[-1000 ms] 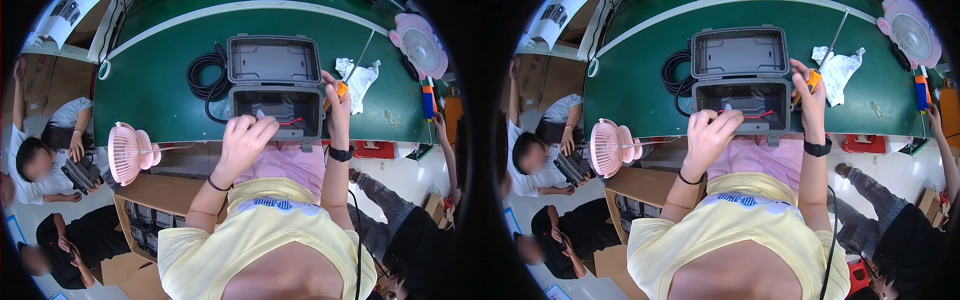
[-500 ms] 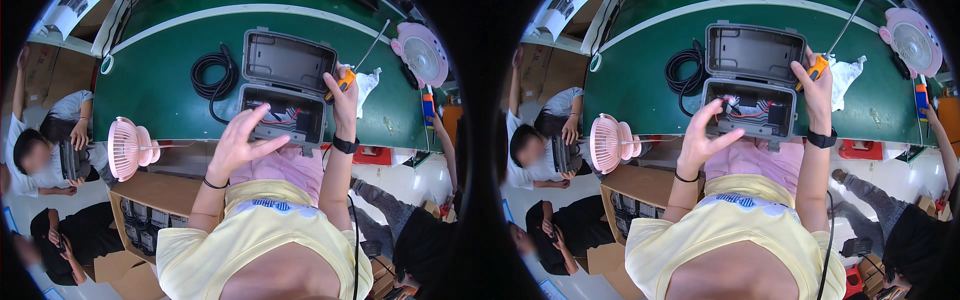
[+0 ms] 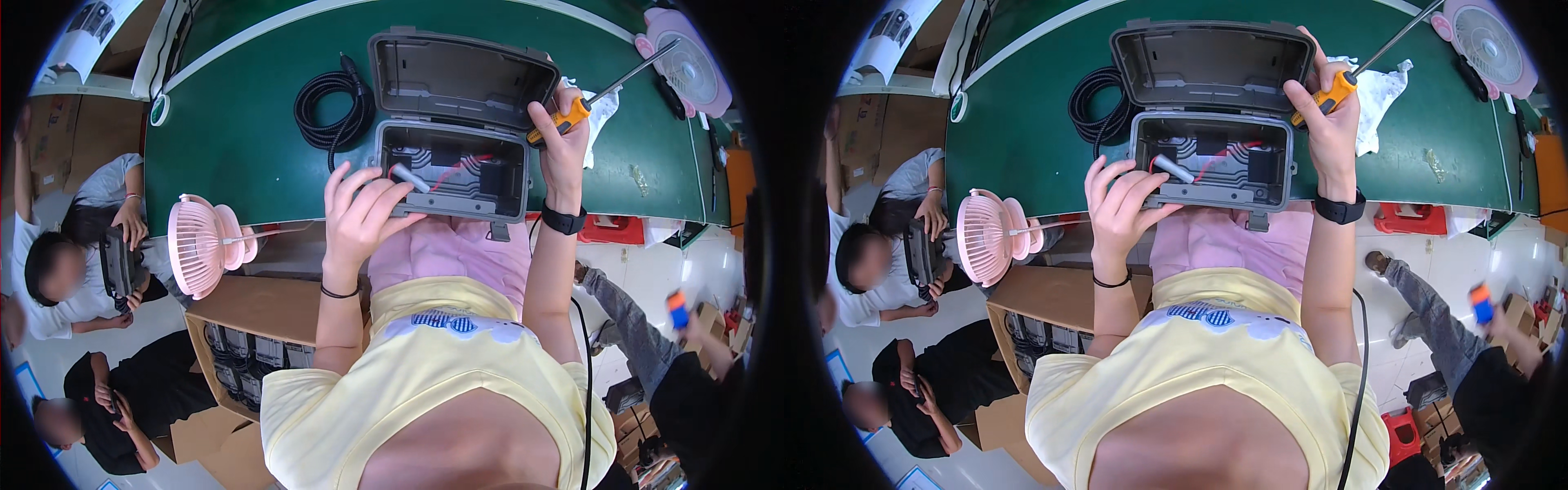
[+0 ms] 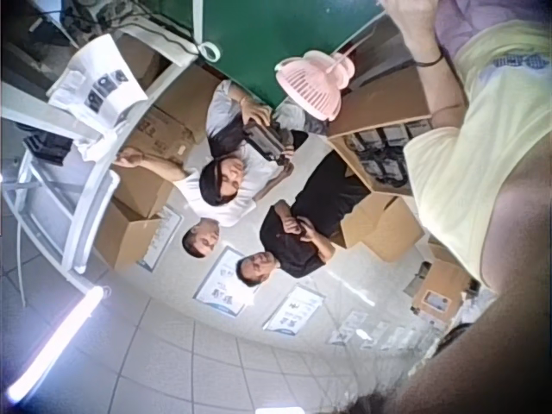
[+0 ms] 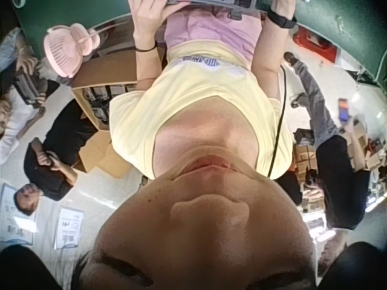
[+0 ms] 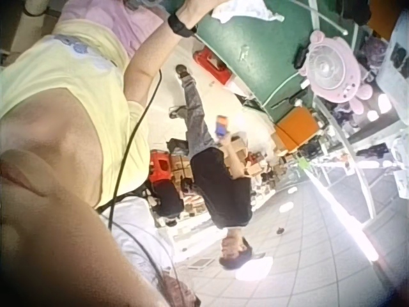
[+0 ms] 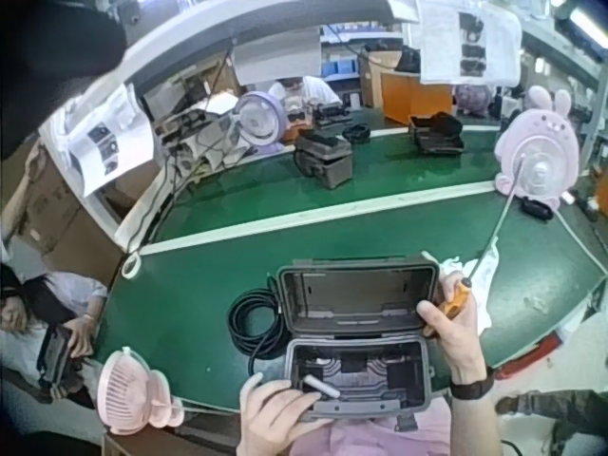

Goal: Assembling or inspecting an electronic enclosure using a screwdriver.

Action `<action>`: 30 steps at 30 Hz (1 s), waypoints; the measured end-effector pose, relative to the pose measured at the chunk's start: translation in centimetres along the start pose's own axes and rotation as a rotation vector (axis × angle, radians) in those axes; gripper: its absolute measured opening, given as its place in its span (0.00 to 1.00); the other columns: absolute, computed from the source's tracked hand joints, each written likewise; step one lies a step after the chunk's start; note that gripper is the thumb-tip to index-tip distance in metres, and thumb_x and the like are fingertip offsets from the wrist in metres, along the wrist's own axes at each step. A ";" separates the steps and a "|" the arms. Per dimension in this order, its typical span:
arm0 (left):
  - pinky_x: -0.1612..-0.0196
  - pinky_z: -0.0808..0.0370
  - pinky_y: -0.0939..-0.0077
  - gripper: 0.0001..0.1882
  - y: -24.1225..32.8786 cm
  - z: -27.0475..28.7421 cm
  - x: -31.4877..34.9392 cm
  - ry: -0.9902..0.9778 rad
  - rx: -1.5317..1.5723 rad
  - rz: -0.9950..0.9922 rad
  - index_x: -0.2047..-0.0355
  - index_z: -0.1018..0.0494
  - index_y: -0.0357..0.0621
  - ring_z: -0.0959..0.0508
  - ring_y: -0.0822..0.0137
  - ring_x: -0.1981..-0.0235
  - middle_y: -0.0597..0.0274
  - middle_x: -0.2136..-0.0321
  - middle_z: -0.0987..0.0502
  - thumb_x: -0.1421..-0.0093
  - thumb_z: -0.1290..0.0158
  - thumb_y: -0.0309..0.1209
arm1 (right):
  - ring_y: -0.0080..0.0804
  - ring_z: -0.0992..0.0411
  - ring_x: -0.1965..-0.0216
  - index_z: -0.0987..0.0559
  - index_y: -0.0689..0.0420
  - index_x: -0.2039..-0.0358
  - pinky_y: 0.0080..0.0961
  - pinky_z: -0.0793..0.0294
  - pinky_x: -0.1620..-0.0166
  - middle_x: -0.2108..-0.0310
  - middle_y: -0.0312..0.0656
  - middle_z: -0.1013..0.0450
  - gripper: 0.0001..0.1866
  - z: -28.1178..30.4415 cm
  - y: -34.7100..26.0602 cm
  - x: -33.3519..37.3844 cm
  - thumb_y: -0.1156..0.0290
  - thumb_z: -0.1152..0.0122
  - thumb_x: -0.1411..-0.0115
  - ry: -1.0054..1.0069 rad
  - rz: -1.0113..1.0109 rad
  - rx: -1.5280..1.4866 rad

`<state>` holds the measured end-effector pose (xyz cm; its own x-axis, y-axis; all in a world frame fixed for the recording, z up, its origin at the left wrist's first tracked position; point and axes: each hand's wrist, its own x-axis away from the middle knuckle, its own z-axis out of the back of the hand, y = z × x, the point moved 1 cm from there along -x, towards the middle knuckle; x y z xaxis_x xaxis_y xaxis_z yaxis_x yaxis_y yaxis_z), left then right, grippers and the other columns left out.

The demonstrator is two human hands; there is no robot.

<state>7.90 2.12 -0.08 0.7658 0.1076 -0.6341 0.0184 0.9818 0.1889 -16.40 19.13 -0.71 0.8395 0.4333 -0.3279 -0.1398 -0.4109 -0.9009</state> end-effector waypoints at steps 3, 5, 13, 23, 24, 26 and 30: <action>0.41 0.33 0.50 0.20 -0.3 -0.2 -0.1 -0.018 -0.025 -0.010 0.67 0.20 0.52 0.25 0.63 0.56 0.70 0.68 0.23 0.58 0.32 0.47 | 0.24 0.29 0.51 0.39 0.49 0.68 0.21 0.29 0.46 0.36 0.51 0.35 0.21 -0.3 -0.2 0.1 0.77 0.31 0.44 0.006 0.000 0.018; 0.42 0.33 0.50 0.20 -0.4 -0.3 -0.2 -0.031 -0.032 -0.013 0.69 0.21 0.51 0.26 0.63 0.56 0.70 0.68 0.23 0.57 0.32 0.48 | 0.22 0.30 0.54 0.39 0.49 0.69 0.19 0.29 0.49 0.36 0.51 0.35 0.21 -0.3 -0.4 0.0 0.76 0.30 0.44 -0.006 0.019 0.037; 0.50 0.27 0.55 0.25 -0.7 -0.9 -0.8 0.037 0.143 0.180 0.76 0.28 0.40 0.27 0.48 0.50 0.50 0.47 0.30 0.60 0.29 0.47 | 0.19 0.33 0.59 0.34 0.53 0.64 0.20 0.32 0.50 0.39 0.50 0.32 0.16 -0.1 0.6 -0.9 0.72 0.32 0.41 0.023 -0.146 0.181; 0.46 0.22 0.65 0.47 0.3 -2.9 0.0 0.250 0.698 0.471 0.43 0.40 0.44 0.29 0.56 0.44 0.48 0.39 0.38 0.60 0.24 0.33 | 0.30 0.34 0.42 0.34 0.54 0.64 0.26 0.38 0.38 0.36 0.55 0.36 0.15 -0.5 1.6 -1.4 0.68 0.33 0.39 0.080 -0.214 0.091; 0.40 0.26 0.63 0.55 0.4 -3.2 0.4 0.237 0.769 0.473 0.38 0.50 0.46 0.30 0.56 0.42 0.45 0.38 0.40 0.60 0.24 0.27 | 0.30 0.34 0.42 0.34 0.54 0.64 0.26 0.38 0.38 0.36 0.55 0.36 0.15 -0.5 1.4 -1.4 0.68 0.33 0.39 0.081 -0.215 0.093; 0.40 0.26 0.62 0.55 0.8 -3.7 0.9 0.268 0.837 0.520 0.38 0.50 0.46 0.30 0.56 0.41 0.44 0.37 0.41 0.60 0.25 0.25 | 0.28 0.34 0.44 0.34 0.54 0.64 0.25 0.37 0.40 0.36 0.53 0.35 0.15 -0.6 1.0 -1.5 0.68 0.33 0.39 0.069 -0.189 0.137; 0.39 0.28 0.59 0.55 1.4 -4.0 1.2 0.315 1.046 0.659 0.36 0.53 0.47 0.32 0.52 0.38 0.41 0.35 0.44 0.58 0.26 0.21 | 0.23 0.33 0.50 0.35 0.52 0.65 0.23 0.35 0.45 0.37 0.51 0.34 0.15 -0.7 -0.7 -1.3 0.69 0.34 0.38 0.036 -0.094 0.188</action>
<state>6.30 4.22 -3.55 0.6410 0.6988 -0.3176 0.2998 0.1530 0.9416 -17.04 18.28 0.57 0.8715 0.4319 -0.2323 -0.1524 -0.2117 -0.9654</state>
